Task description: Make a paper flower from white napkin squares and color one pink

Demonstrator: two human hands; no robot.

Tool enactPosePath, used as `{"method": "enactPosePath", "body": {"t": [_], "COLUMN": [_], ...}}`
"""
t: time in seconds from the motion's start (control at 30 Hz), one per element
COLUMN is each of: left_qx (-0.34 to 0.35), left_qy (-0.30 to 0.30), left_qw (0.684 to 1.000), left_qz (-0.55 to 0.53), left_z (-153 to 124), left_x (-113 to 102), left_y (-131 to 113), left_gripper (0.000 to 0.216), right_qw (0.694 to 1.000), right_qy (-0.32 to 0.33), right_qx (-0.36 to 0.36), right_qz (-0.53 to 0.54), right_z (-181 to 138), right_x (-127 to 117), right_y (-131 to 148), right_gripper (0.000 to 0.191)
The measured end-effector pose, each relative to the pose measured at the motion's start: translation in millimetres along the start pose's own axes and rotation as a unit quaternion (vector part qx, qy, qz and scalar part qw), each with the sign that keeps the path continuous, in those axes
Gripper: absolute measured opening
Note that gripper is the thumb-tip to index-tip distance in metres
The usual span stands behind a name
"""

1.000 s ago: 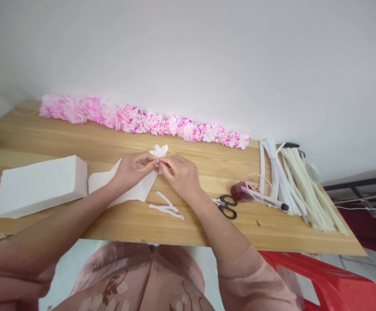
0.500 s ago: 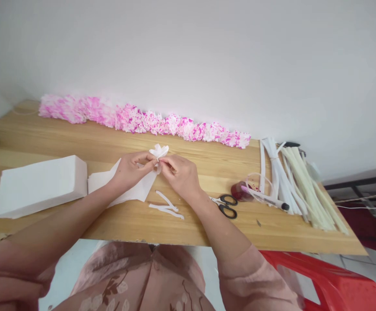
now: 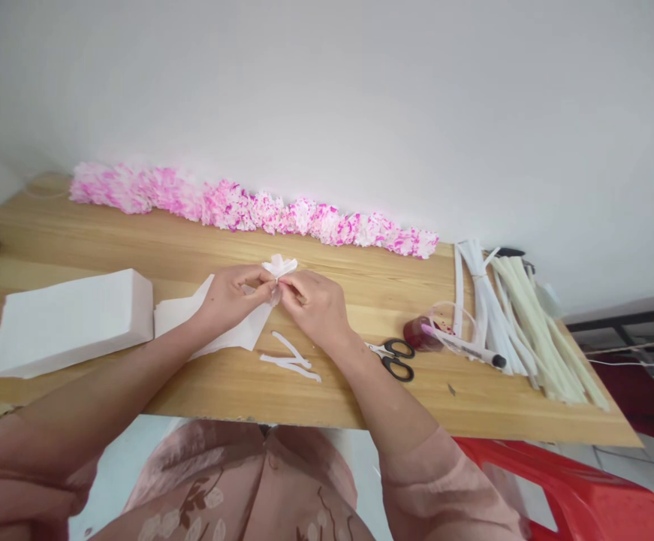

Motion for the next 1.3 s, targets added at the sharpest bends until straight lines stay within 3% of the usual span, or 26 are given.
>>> {"method": "enactPosePath", "body": {"t": [0.33,0.8,1.3], "left_qx": [-0.051,-0.028,-0.048], "left_qy": [-0.018,-0.014,-0.036], "left_qw": [0.997,0.999,0.995], "left_qz": [-0.055,-0.037,-0.081], "left_z": [1,2,3], "left_x": [-3,-2,-5], "left_y": [8,7,15], "left_gripper": [0.012,0.009,0.006], "right_qw": [0.999,0.997,0.999], "right_qy": [-0.035,-0.033,-0.044], "right_qx": [-0.009,-0.073,-0.026], "right_qz": [0.01,-0.025,0.001], "right_z": [0,-1,1], "right_x": [-4,-4,-6], "right_y": [0,11,3], "right_gripper": [0.015,0.02,0.015]}}
Point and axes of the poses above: each hand's wrist, its own z-axis towards the middle knuckle, its own x-axis out of the palm, y = z × x, the point moved 8 cm from there along z, towards the middle knuckle, and after that the axes turned 8 degrees about -z, right-handed, at the moved point
